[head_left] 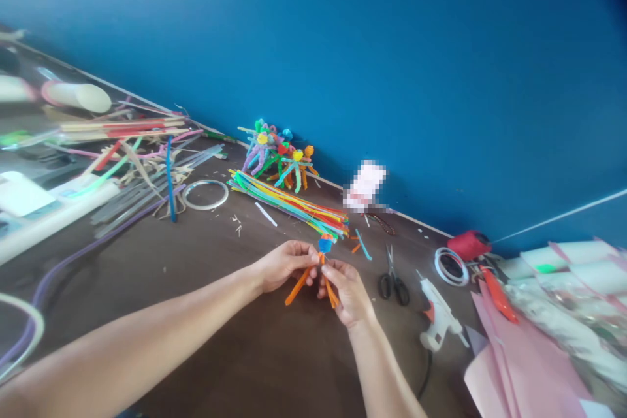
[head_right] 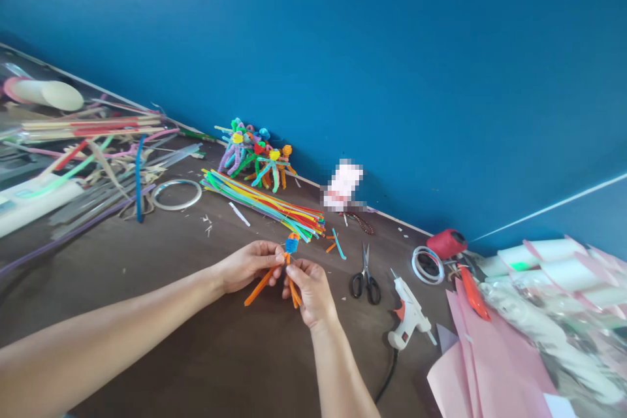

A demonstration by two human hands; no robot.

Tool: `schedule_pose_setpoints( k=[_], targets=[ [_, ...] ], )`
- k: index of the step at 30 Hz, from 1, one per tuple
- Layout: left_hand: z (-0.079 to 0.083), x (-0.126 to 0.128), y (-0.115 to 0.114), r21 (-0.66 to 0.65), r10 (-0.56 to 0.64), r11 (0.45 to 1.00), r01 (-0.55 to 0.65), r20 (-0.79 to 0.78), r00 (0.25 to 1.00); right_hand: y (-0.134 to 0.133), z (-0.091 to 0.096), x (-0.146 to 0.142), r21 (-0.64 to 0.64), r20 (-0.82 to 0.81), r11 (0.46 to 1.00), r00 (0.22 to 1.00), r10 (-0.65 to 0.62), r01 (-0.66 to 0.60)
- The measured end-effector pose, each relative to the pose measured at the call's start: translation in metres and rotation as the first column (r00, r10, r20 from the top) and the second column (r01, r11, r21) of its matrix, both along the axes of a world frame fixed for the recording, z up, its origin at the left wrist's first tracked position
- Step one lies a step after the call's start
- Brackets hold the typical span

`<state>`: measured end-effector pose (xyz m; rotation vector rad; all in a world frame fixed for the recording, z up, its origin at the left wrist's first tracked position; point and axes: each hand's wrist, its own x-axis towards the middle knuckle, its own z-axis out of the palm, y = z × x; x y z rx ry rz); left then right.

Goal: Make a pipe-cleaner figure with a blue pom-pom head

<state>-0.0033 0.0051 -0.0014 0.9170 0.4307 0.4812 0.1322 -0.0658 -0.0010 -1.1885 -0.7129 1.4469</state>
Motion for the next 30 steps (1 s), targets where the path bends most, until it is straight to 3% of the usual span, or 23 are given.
schedule_pose_setpoints(
  k=[14,24,30],
  targets=[
    [-0.0013,0.0038,-0.0010,0.008,0.064,0.998,-0.063,-0.057,0.996,-0.0005,-0.0001,-0.0041,0.027,0.034,1.000,0.999,-0.004,0.003],
    [-0.0043,0.0084,-0.0037,-0.025,0.176,0.984,-0.177,-0.048,0.983,0.0002,-0.0031,-0.0096,0.134,0.295,0.991,0.955,-0.043,0.003],
    [-0.0071,0.0076,-0.0040,0.023,0.188,0.982,-0.187,-0.039,0.981,-0.0021,0.0024,-0.0060,0.113,0.358,0.989,0.932,0.051,-0.098]
  ],
)
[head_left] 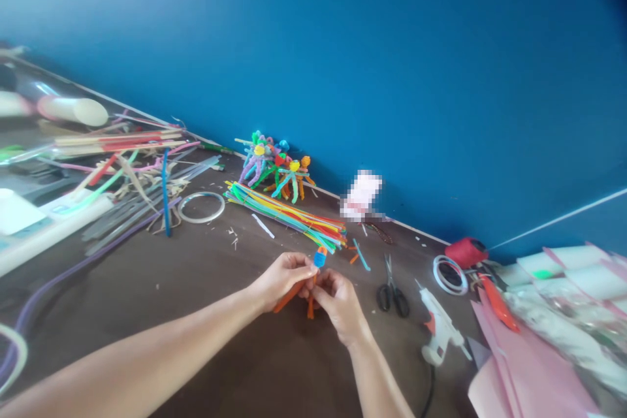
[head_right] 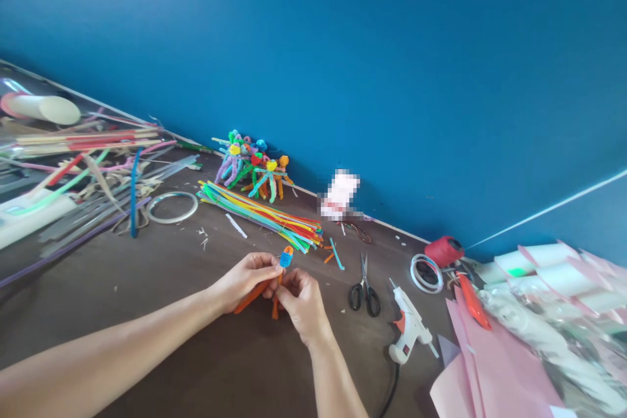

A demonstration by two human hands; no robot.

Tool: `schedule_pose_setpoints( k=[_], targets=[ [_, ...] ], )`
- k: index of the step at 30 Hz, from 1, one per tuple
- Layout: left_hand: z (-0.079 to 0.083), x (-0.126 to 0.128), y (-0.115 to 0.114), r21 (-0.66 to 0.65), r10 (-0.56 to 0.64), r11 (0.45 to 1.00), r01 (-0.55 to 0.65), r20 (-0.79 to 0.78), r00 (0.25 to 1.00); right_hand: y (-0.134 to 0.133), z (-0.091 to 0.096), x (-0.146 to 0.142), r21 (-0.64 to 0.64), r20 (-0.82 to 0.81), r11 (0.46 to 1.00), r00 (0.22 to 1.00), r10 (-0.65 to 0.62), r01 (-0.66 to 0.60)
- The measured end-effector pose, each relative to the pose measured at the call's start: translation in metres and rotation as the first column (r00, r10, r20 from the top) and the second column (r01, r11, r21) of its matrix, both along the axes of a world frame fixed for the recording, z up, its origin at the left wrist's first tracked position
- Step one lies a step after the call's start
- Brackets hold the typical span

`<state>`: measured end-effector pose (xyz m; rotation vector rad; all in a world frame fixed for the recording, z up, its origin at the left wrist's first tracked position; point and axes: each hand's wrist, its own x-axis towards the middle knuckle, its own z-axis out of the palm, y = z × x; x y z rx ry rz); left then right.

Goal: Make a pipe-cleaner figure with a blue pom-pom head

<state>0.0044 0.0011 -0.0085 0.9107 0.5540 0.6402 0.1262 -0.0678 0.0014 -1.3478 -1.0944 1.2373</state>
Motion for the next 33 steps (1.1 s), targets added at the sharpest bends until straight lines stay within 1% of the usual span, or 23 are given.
schedule_pose_setpoints(
  k=[2,3,6,8,10,13,15,19,22,24,28,30,33],
  targets=[
    [-0.0004,-0.0006,0.0004,0.025,-0.007,1.000,0.007,-0.009,1.000,-0.0013,0.0012,0.0028,0.049,-0.008,0.999,1.000,0.002,-0.001],
    [-0.0003,-0.0008,0.0004,0.044,-0.018,0.999,0.019,-0.028,0.999,-0.0020,0.0015,0.0043,0.088,-0.008,0.996,1.000,-0.019,0.020],
    [0.0010,-0.0013,-0.0005,0.123,-0.086,0.987,0.106,-0.155,0.984,-0.0035,0.0023,0.0081,0.176,0.028,0.980,0.995,-0.095,0.089],
    [0.0021,-0.0016,-0.0013,0.178,-0.148,0.965,0.194,-0.243,0.959,-0.0040,0.0035,0.0093,0.188,0.081,0.978,0.990,-0.111,0.095],
    [0.0031,-0.0020,-0.0020,0.202,-0.210,0.941,0.273,-0.285,0.935,-0.0041,0.0048,0.0092,0.191,0.162,0.978,0.980,-0.116,0.085],
    [0.0046,-0.0024,-0.0031,0.214,-0.244,0.925,0.313,-0.298,0.923,-0.0034,0.0051,0.0081,0.223,0.287,0.972,0.947,-0.145,0.081],
    [0.0052,-0.0022,-0.0041,0.225,-0.225,0.928,0.296,-0.295,0.929,-0.0027,0.0039,0.0076,0.253,0.335,0.963,0.925,-0.177,0.092],
    [0.0045,-0.0002,-0.0064,0.202,-0.150,0.958,0.205,-0.258,0.954,-0.0013,0.0007,0.0074,0.270,0.355,0.954,0.908,-0.222,0.127],
    [0.0033,0.0013,-0.0072,0.188,-0.137,0.965,0.182,-0.231,0.963,-0.0004,0.0009,0.0069,0.273,0.381,0.954,0.897,-0.224,0.123],
    [0.0030,0.0019,-0.0073,0.185,-0.131,0.967,0.176,-0.229,0.964,0.0003,0.0023,0.0061,0.303,0.408,0.946,0.882,-0.235,0.113],
    [0.0045,0.0037,-0.0072,0.150,-0.065,0.984,0.100,-0.222,0.973,0.0015,0.0033,0.0042,0.357,0.425,0.927,0.864,-0.270,0.114],
    [0.0055,0.0046,-0.0073,0.126,-0.048,0.989,0.076,-0.212,0.976,0.0015,0.0015,0.0031,0.342,0.378,0.931,0.889,-0.257,0.124],
    [0.0066,0.0052,-0.0074,0.097,-0.005,0.995,0.022,-0.170,0.985,0.0011,-0.0028,0.0016,0.289,0.190,0.942,0.954,-0.234,0.173]
  ],
)
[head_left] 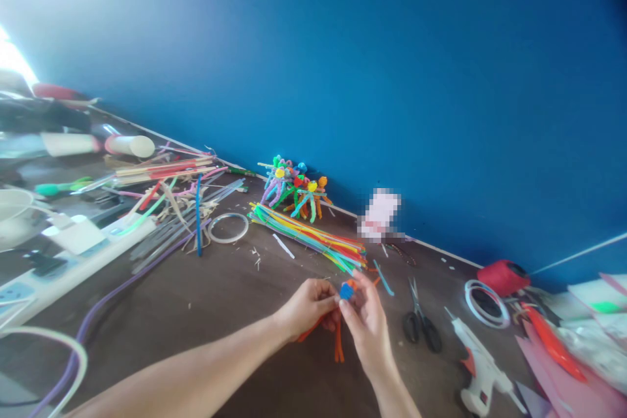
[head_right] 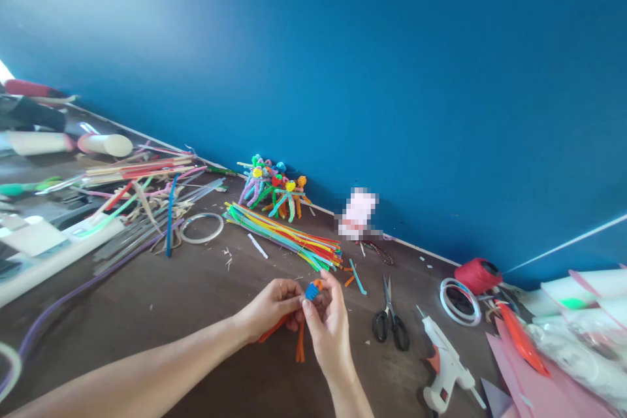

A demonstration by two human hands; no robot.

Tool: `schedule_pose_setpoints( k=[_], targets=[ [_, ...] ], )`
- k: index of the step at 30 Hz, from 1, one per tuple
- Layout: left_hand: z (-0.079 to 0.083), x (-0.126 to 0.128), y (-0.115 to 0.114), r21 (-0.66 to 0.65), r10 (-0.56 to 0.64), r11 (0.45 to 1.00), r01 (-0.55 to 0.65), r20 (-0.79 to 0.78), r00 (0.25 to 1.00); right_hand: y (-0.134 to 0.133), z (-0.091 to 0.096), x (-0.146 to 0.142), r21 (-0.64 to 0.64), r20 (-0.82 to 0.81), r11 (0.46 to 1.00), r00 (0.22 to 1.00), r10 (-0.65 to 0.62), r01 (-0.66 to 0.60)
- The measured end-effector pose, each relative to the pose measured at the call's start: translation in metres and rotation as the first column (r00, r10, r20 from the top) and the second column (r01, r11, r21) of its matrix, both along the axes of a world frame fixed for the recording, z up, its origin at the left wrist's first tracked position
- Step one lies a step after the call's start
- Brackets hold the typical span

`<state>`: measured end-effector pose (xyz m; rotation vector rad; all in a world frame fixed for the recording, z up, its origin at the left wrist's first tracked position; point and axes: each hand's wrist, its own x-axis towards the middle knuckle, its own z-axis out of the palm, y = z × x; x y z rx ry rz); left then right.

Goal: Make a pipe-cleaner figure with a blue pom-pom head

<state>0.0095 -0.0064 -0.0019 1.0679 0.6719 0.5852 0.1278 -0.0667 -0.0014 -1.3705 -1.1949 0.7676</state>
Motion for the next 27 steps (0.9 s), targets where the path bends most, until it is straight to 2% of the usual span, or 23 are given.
schedule_pose_setpoints(
  k=[3,8,13,17,21,27],
  targets=[
    [-0.0001,-0.0009,0.0002,-0.031,0.068,0.997,-0.066,0.067,0.995,-0.0003,-0.0021,-0.0012,-0.082,-0.143,0.996,0.989,0.030,-0.042],
    [-0.0029,-0.0020,0.0020,-0.063,0.102,0.994,-0.093,0.151,0.983,-0.0005,0.0004,-0.0037,-0.186,-0.221,0.962,0.963,0.156,-0.199],
    [-0.0018,-0.0024,0.0028,-0.033,0.112,0.993,-0.109,0.129,0.985,-0.0017,0.0003,-0.0041,-0.287,-0.250,0.928,0.954,0.166,-0.237],
    [0.0004,-0.0031,0.0025,-0.046,0.127,0.991,-0.122,0.105,0.986,-0.0026,-0.0004,-0.0015,-0.297,-0.219,0.918,0.954,0.203,-0.263],
    [-0.0019,-0.0038,0.0042,-0.117,0.155,0.984,-0.137,0.160,0.975,-0.0035,0.0018,-0.0022,-0.335,-0.274,0.894,0.939,0.209,-0.297],
    [-0.0056,-0.0048,0.0077,-0.192,0.178,0.971,-0.139,0.201,0.963,-0.0037,0.0065,-0.0078,-0.312,-0.226,0.918,0.958,0.177,-0.243]
  ],
)
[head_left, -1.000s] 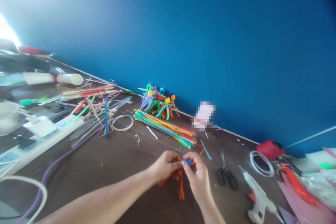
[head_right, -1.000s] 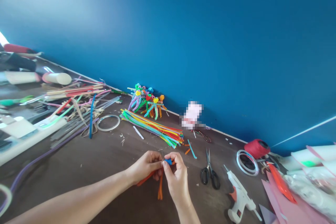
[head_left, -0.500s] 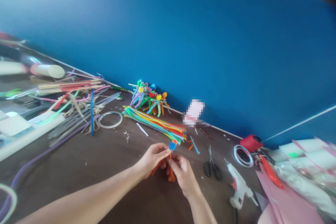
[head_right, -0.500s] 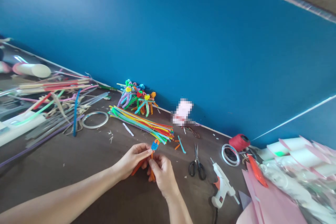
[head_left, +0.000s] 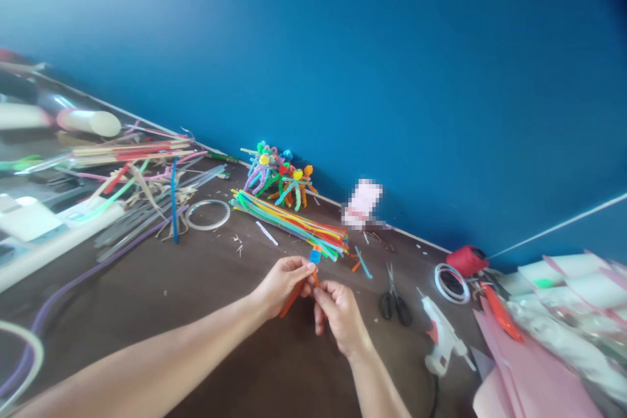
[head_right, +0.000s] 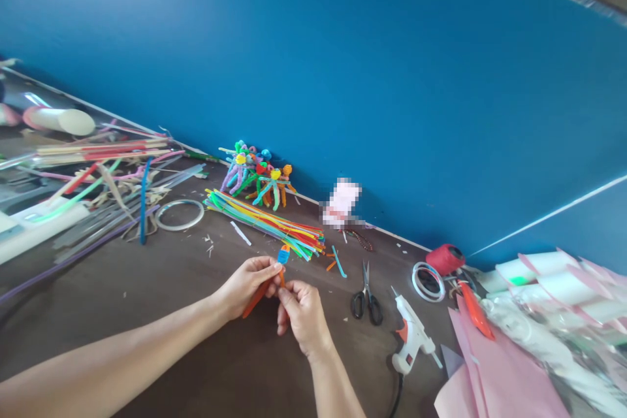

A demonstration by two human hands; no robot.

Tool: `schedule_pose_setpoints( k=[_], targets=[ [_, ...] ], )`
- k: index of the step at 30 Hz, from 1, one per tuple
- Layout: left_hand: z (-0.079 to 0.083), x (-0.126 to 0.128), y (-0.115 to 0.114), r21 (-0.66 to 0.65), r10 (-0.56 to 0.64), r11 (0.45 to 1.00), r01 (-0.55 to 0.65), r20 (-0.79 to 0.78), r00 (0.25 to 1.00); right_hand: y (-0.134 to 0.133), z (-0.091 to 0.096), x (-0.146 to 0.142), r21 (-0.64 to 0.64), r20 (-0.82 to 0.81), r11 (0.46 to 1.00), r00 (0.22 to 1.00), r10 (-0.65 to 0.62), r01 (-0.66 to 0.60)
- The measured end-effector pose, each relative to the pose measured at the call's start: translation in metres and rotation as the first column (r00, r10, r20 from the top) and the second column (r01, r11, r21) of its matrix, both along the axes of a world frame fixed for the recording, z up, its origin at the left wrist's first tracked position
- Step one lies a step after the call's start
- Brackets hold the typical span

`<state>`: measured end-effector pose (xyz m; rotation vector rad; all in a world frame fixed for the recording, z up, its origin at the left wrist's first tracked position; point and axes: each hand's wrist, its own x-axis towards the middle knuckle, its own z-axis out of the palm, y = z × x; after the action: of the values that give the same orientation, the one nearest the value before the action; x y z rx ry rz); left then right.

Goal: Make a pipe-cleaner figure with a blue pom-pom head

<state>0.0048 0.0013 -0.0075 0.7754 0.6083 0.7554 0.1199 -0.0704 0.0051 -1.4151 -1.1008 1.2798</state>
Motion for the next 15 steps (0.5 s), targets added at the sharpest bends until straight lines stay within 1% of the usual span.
schedule_pose_setpoints(
  k=[3,5,7,10,15],
  targets=[
    [0.0007,-0.0012,0.0015,-0.023,-0.004,1.000,0.005,0.034,0.999,-0.0009,-0.0021,0.0013,-0.060,-0.110,0.998,0.994,-0.026,0.019],
    [0.0009,-0.0024,0.0027,-0.024,-0.005,1.000,0.006,0.060,0.998,-0.0016,-0.0046,0.0036,-0.101,-0.198,0.994,0.978,-0.065,0.046],
    [0.0003,-0.0037,0.0038,-0.033,-0.006,0.999,0.009,0.063,0.998,-0.0018,-0.0066,0.0060,-0.122,-0.245,0.990,0.964,-0.101,0.073],
    [-0.0014,-0.0050,0.0053,-0.058,-0.011,0.998,0.014,0.061,0.998,-0.0013,-0.0079,0.0085,-0.135,-0.256,0.987,0.960,-0.116,0.083],
    [-0.0008,-0.0060,0.0076,-0.123,-0.041,0.991,0.057,0.126,0.991,-0.0001,-0.0067,0.0086,-0.134,-0.213,0.991,0.975,-0.054,0.026]
  ],
)
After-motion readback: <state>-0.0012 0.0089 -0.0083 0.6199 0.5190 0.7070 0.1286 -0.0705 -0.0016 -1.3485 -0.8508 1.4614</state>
